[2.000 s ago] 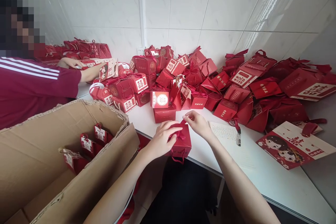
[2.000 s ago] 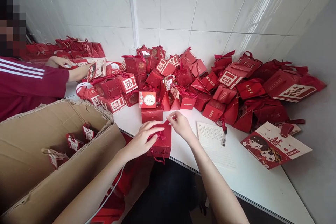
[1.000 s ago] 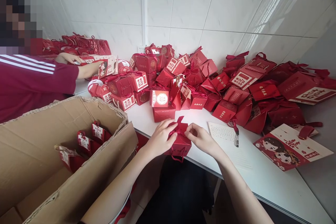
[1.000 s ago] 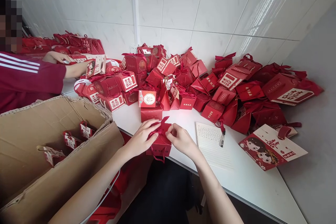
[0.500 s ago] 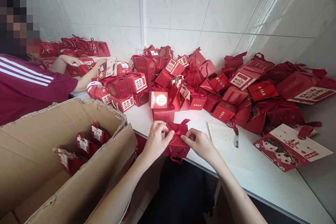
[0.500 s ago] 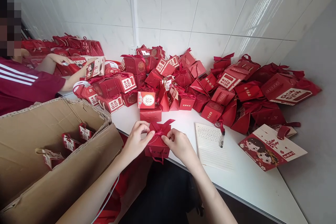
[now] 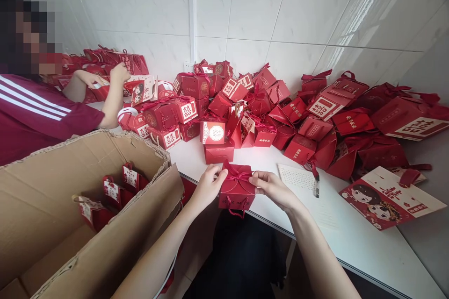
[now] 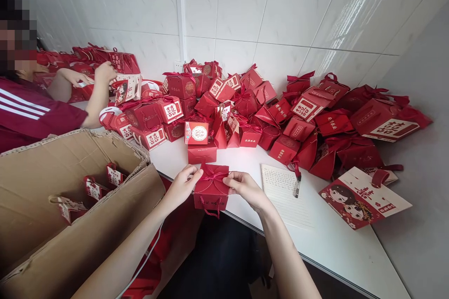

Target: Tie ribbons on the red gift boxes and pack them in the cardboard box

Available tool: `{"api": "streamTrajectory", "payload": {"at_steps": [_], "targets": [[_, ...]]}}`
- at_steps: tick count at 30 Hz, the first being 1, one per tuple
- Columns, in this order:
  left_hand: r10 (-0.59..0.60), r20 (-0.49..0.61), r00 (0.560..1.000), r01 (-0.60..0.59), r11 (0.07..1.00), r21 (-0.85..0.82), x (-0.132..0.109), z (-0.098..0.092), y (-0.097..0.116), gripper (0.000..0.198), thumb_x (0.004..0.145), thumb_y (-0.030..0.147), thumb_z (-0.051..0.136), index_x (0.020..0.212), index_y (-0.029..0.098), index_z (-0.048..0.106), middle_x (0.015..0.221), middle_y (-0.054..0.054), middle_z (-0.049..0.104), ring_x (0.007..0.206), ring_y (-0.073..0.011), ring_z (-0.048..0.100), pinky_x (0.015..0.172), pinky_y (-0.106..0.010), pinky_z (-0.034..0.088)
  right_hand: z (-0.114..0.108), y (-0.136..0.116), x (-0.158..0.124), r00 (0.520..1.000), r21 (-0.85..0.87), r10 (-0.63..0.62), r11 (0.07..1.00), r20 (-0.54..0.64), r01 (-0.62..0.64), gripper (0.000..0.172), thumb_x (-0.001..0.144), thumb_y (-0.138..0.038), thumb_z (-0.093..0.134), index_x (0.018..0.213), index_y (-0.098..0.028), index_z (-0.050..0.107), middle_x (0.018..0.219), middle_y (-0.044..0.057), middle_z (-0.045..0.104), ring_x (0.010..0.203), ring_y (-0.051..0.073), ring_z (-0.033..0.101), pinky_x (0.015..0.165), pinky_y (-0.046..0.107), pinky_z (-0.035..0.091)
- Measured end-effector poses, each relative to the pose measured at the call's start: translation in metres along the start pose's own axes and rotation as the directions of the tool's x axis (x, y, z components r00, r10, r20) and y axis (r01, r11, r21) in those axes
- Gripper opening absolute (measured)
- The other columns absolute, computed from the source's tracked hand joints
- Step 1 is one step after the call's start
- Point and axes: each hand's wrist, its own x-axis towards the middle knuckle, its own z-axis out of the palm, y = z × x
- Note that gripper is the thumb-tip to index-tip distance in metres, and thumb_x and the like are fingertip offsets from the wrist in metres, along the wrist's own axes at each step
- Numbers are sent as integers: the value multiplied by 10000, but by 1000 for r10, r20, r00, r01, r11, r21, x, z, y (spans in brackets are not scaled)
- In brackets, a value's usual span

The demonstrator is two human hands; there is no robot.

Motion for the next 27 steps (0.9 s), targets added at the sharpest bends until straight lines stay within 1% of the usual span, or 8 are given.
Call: {"api": "streamTrajectory", "payload": {"at_steps": [6,9,12,16,18,20,23,27], "targets": [[19,14,1000,-19,1000,-24,-1,-1,-2,311,826,393,419,592,197,361,707,13,433,686,-134,477,717,-252,417,-3,6,1,999,140,45,989,5,-45,343,551,-408,775,626,-160,550,633,-27,524,599,96,477,681,269,426],[26,18,1000,-25,999,-22,-1,-1,-2,313,833,384,418,591,198,351,707,13,429,681,-132,471,718,-257,416,-2,7,2,999,191,42,981,4,-42,320,548,-368,778,613,-162,542,607,-40,498,565,83,452,660,260,422],[14,25,1000,-13,1000,-20,-1,-1,-2,328,831,409,412,590,200,337,704,15,424,665,-131,462,700,-254,410,-2,6,2,999,207,39,978,-16,-35,327,536,-364,781,604,-167,529,580,-54,463,532,77,427,632,257,421],[17,12,1000,-17,999,-30,-1,-2,-3,338,829,420,410,585,200,326,688,20,407,650,-129,450,676,-250,400,-4,8,1,999,178,38,983,-14,-35,378,524,-421,792,640,-166,538,612,-40,472,546,83,439,643,270,439],[11,7,1000,-11,999,-41,-2,-4,-2,336,838,414,396,588,200,329,660,24,397,641,-130,446,662,-252,396,-5,10,2,1000,169,21,985,10,-22,406,552,-483,770,648,-166,535,636,-30,479,564,89,447,657,285,451],[3,8,1000,-3,999,-54,-2,-7,0,335,848,414,378,594,200,342,633,28,399,636,-133,452,649,-255,395,-8,12,4,1000,168,-2,986,3,2,433,595,-549,722,652,-166,529,643,-26,471,572,92,445,653,290,456],[-1,25,1000,2,999,-50,-2,-9,5,299,829,424,427,636,195,411,664,22,465,680,-142,501,675,-261,410,-10,15,8,997,136,-29,990,-77,40,445,638,-586,669,656,-168,520,643,-25,454,575,95,437,622,272,442],[-10,46,999,10,1000,10,2,-8,7,218,804,396,496,731,191,500,800,-9,549,763,-155,552,729,-280,433,-13,13,16,982,-21,-102,995,-162,100,418,656,-560,650,628,-174,495,639,-24,445,610,109,437,637,272,427]]}}
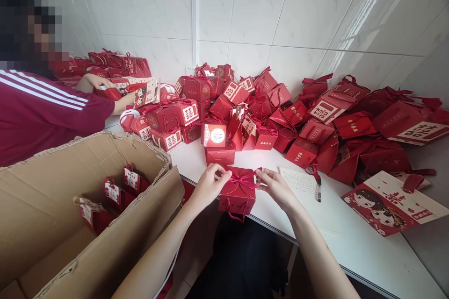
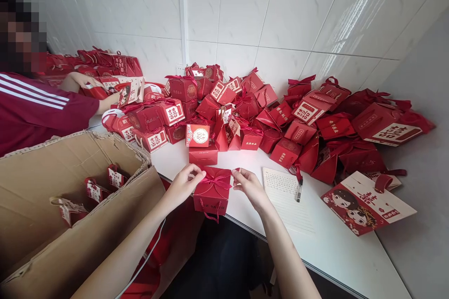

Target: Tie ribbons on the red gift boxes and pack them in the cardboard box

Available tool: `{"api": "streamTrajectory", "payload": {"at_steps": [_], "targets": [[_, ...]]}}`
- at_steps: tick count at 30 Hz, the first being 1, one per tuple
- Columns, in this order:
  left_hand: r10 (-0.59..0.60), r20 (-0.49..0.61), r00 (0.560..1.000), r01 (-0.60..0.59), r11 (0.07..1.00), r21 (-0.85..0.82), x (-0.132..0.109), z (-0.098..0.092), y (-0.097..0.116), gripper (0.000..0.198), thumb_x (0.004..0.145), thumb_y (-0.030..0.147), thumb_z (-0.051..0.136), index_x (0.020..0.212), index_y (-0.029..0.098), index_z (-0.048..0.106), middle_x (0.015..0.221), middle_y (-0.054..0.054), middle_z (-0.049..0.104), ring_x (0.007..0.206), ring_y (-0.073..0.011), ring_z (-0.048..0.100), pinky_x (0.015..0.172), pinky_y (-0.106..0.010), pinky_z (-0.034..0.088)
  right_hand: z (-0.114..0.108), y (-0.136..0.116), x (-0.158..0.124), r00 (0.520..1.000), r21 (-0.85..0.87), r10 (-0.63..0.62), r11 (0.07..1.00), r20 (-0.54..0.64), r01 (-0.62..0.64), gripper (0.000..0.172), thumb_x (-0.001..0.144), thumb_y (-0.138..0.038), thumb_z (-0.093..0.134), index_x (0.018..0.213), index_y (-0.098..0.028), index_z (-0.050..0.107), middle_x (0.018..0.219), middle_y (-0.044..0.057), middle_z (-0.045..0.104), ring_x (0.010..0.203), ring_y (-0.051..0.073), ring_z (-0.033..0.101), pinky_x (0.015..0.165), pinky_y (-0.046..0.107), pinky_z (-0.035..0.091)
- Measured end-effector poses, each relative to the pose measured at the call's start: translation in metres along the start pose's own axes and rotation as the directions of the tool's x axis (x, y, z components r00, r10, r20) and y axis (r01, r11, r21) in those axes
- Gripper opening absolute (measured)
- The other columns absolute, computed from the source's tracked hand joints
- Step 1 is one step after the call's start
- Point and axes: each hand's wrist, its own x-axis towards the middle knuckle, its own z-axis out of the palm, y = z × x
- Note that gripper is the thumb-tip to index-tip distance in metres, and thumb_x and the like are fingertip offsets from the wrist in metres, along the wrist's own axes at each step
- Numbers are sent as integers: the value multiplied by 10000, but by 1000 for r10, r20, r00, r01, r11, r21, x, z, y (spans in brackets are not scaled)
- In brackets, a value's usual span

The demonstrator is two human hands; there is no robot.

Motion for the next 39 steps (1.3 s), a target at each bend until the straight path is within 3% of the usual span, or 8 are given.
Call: {"api": "streamTrajectory", "payload": {"at_steps": [5,10,18,24,28,32,35,39], "targets": [[63,-34,997,-60,995,73,9,3,0,127,801,305,507,773,189,551,886,-36,554,841,-171,569,751,-295,461,2,-11,8,997,-137,-76,988,-20,72,350,650,-501,658,664,-177,528,687,-12,491,676,133,449,673,289,404],[142,32,989,-145,980,138,11,3,8,150,816,289,497,832,205,620,966,-48,561,942,-195,554,845,-350,453,8,-22,18,986,-250,-160,954,44,166,341,684,-510,602,682,-177,530,688,-16,521,678,132,456,707,297,372],[253,-51,966,-242,957,161,2,13,1,232,806,231,544,1035,201,521,1070,-60,548,1029,-189,544,909,-356,440,8,-22,39,986,-274,2,961,168,45,367,634,-511,625,665,-150,563,589,-30,498,533,89,403,541,247,326],[332,-114,936,-293,918,269,-5,12,10,46,818,226,545,844,190,555,1027,-58,509,1014,-203,530,905,-380,433,5,-20,48,970,-353,109,935,215,-27,335,640,-475,627,675,-143,595,549,-39,477,516,83,410,515,229,338],[389,-85,917,-332,866,374,-13,15,17,46,814,228,562,809,190,588,941,-45,519,959,-209,513,873,-397,429,2,-21,52,983,-421,87,907,164,-10,333,658,-471,611,735,-146,606,643,8,554,587,124,492,562,262,396],[412,-85,907,-332,826,456,-18,20,15,37,808,210,572,830,198,600,895,-33,526,899,-197,500,831,-383,430,6,-41,45,994,-493,-109,865,7,98,291,712,-444,569,831,-178,573,840,44,593,753,160,526,694,289,400],[430,-105,897,-329,806,492,-19,23,12,51,810,213,572,855,200,590,879,-30,524,880,-193,497,807,-371,430,19,-60,36,963,-611,-215,744,165,271,272,762,-442,530,700,-181,577,740,16,593,698,146,513,679,271,379],[421,-142,896,-296,805,514,-21,25,9,45,810,215,571,844,185,570,868,-33,541,862,-196,498,791,-369,426,35,-69,35,900,-715,-73,582,429,388,347,779,-423,521,537,-174,514,512,-26,494,514,111,429,511,247,312]]}}
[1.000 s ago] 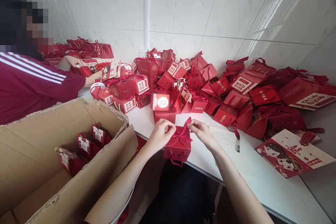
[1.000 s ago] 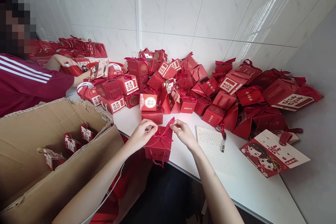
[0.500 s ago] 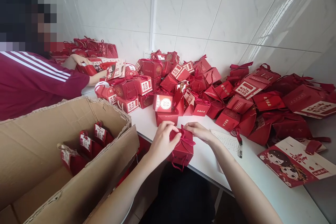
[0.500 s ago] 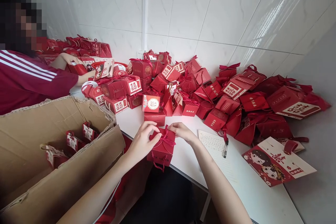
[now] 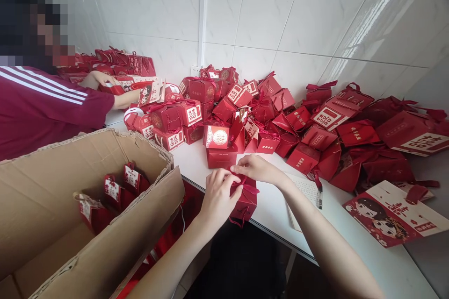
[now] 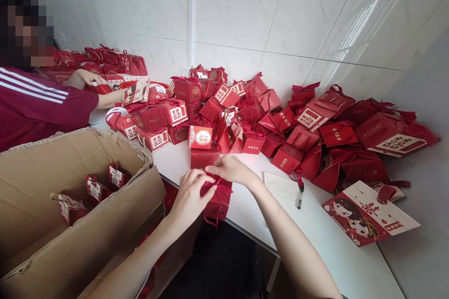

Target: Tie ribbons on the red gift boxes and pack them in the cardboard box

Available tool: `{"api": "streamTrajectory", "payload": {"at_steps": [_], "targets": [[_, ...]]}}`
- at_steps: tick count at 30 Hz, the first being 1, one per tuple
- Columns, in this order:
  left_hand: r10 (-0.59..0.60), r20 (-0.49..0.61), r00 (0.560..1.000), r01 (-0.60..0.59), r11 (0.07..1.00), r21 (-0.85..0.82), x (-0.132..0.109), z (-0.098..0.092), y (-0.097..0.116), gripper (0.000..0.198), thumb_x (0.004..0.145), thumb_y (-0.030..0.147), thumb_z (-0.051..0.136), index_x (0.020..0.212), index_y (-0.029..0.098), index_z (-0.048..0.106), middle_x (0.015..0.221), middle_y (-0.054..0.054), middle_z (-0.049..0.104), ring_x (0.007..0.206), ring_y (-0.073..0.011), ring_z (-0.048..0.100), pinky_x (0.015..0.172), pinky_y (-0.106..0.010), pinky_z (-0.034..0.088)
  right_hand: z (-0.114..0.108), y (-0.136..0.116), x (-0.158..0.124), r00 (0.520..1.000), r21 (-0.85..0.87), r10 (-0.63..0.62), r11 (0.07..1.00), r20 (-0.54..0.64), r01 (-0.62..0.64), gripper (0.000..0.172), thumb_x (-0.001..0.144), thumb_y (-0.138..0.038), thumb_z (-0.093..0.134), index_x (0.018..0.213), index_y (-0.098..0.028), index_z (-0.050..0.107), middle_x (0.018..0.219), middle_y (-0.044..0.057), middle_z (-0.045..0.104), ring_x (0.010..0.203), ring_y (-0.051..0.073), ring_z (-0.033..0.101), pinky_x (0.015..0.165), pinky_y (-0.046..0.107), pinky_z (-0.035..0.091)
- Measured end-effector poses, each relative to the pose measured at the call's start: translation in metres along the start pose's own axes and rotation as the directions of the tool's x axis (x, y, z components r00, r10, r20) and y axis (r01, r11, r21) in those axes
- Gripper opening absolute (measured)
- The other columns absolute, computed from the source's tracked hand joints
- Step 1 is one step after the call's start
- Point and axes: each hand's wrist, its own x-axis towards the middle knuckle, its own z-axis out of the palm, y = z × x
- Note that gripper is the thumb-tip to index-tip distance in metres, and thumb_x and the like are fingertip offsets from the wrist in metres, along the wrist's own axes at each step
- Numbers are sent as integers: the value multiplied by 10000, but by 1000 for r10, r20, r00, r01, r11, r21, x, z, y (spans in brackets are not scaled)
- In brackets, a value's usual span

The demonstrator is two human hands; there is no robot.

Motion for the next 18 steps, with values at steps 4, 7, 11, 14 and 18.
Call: {"api": "streamTrajectory", "payload": {"at_steps": [4,7,11,14,18], "targets": [[-17,20,1000,16,1000,14,-1,2,1,42,802,214,576,833,186,569,864,-36,549,869,-202,502,795,-371,428,6,3,11,1000,34,18,999,24,-19,207,711,-309,594,561,-168,577,548,-13,546,547,121,474,514,245,321],[-30,63,998,30,1000,6,1,2,1,39,795,208,579,826,187,586,851,-37,559,875,-205,503,807,-373,426,8,7,14,1000,107,16,994,26,-19,83,667,-236,609,619,-168,612,618,-2,597,603,137,523,556,247,362],[-77,123,989,82,996,-33,4,-1,1,20,785,190,579,792,196,597,839,-25,583,876,-203,501,817,-374,414,10,14,13,1000,223,10,975,8,-12,147,703,-307,584,660,-166,583,663,2,603,628,135,543,595,250,402],[-101,168,981,113,992,-64,7,-2,2,28,781,181,573,775,201,593,835,-15,597,873,-202,503,815,-370,407,13,18,13,1000,312,16,950,-5,-13,211,707,-368,583,684,-159,564,659,-3,586,593,119,525,581,247,408],[-106,194,975,125,988,-89,9,-3,4,75,785,180,559,825,218,611,872,-12,613,888,-202,511,822,-372,393,18,22,12,999,380,29,925,-30,-15,276,701,-423,597,698,-149,561,641,-9,565,564,104,493,552,241,390]]}}
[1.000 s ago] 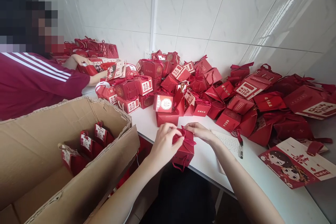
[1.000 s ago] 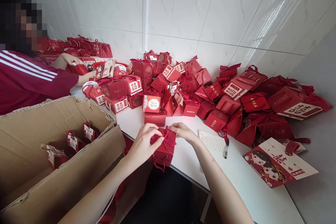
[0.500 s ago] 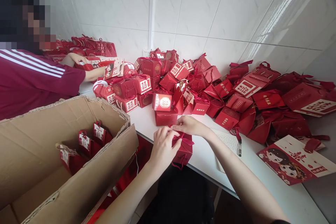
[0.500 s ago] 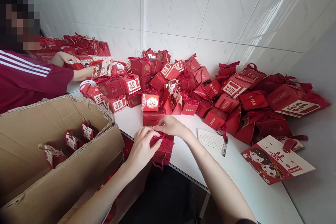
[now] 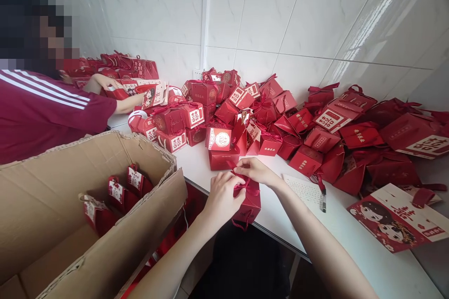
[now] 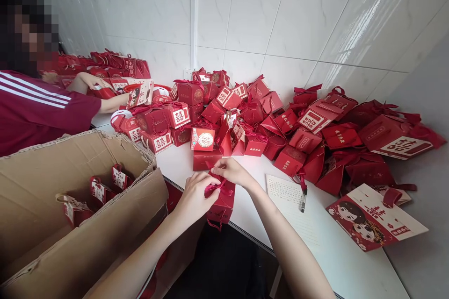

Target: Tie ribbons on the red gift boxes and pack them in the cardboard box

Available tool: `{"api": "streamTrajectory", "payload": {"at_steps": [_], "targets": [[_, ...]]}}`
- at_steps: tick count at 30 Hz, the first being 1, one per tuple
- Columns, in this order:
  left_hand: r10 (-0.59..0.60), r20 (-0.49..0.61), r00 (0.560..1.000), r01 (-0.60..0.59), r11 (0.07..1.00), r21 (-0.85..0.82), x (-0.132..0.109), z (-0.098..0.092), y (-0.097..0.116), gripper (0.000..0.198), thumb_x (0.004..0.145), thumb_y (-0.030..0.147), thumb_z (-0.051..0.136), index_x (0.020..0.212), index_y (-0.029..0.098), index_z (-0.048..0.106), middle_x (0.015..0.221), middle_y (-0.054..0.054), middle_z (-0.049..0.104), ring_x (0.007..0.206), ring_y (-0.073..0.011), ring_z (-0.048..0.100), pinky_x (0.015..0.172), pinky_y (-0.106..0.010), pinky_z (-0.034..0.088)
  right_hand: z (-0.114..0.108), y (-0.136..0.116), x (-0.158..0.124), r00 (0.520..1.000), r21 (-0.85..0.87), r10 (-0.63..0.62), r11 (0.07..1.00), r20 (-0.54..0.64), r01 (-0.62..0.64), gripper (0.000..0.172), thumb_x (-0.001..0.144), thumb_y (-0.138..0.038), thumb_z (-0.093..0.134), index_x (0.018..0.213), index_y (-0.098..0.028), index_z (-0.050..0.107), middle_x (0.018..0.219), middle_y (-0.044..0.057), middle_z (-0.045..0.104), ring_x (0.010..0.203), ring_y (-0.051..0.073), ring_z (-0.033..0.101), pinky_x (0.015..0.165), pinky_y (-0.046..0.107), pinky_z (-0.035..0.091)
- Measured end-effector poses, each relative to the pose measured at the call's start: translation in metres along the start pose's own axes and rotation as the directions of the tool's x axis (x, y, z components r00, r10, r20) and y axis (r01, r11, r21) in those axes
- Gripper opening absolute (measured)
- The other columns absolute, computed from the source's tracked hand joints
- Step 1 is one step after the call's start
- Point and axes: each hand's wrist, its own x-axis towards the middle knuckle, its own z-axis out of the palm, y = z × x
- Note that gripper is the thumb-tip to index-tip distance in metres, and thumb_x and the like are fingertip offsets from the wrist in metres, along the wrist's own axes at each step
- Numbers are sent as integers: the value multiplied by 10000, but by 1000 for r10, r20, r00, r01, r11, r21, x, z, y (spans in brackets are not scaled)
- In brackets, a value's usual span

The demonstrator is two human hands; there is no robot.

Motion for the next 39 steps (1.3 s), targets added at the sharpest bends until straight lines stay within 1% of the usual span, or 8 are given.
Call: {"api": "streamTrajectory", "payload": {"at_steps": [14,23,26,28,31,33,37,39], "targets": [[34,26,999,-34,999,-29,5,2,0,117,827,195,530,878,226,631,908,-12,637,886,-207,534,808,-378,380,3,1,-2,997,47,35,998,-65,-32,325,691,-466,600,656,-145,567,591,-16,536,522,98,464,516,239,368],[-10,1,1000,10,999,-37,4,7,2,99,784,208,581,832,235,663,902,-23,646,896,-215,538,822,-394,395,10,8,1,993,63,20,998,-120,-13,392,638,-549,576,577,-163,550,557,-1,542,522,132,493,532,269,394],[-51,37,998,53,998,-47,5,8,0,96,769,236,597,828,253,671,892,-24,653,901,-221,539,817,-404,397,12,12,4,987,32,10,999,-163,-5,426,634,-597,553,566,-177,553,553,21,578,534,168,536,544,293,430],[-63,60,996,66,996,-51,5,7,0,100,765,251,600,835,261,670,890,-21,654,899,-218,540,823,-406,397,11,12,-1,955,8,-12,1000,-297,15,427,625,-614,548,630,-189,583,648,56,640,621,210,593,609,318,469],[-71,60,996,74,996,-49,5,4,-1,117,761,270,601,858,261,666,890,-19,651,898,-207,539,845,-396,397,9,13,-23,827,-27,-11,1000,-562,-5,432,608,-629,541,724,-218,603,802,88,675,722,253,629,666,343,498],[-82,56,995,85,995,-55,6,3,-1,121,761,286,600,859,256,666,870,-21,651,884,-201,543,848,-388,400,11,19,-42,785,-71,-18,997,-619,-32,421,621,-647,520,704,-242,598,756,78,671,659,253,625,609,343,501],[-62,42,997,64,996,-57,9,3,1,100,769,277,590,826,241,664,828,-20,657,860,-202,559,840,-391,400,25,31,-76,869,-150,-8,986,-495,-77,390,675,-643,504,638,-261,568,595,30,616,551,215,580,518,300,465],[-31,19,999,32,998,-55,9,1,3,90,771,247,584,824,229,655,814,-21,656,843,-203,570,841,-399,398,33,29,-87,884,-158,6,983,-467,-90,391,722,-626,475,675,-247,559,589,19,591,550,197,555,527,286,445]]}}
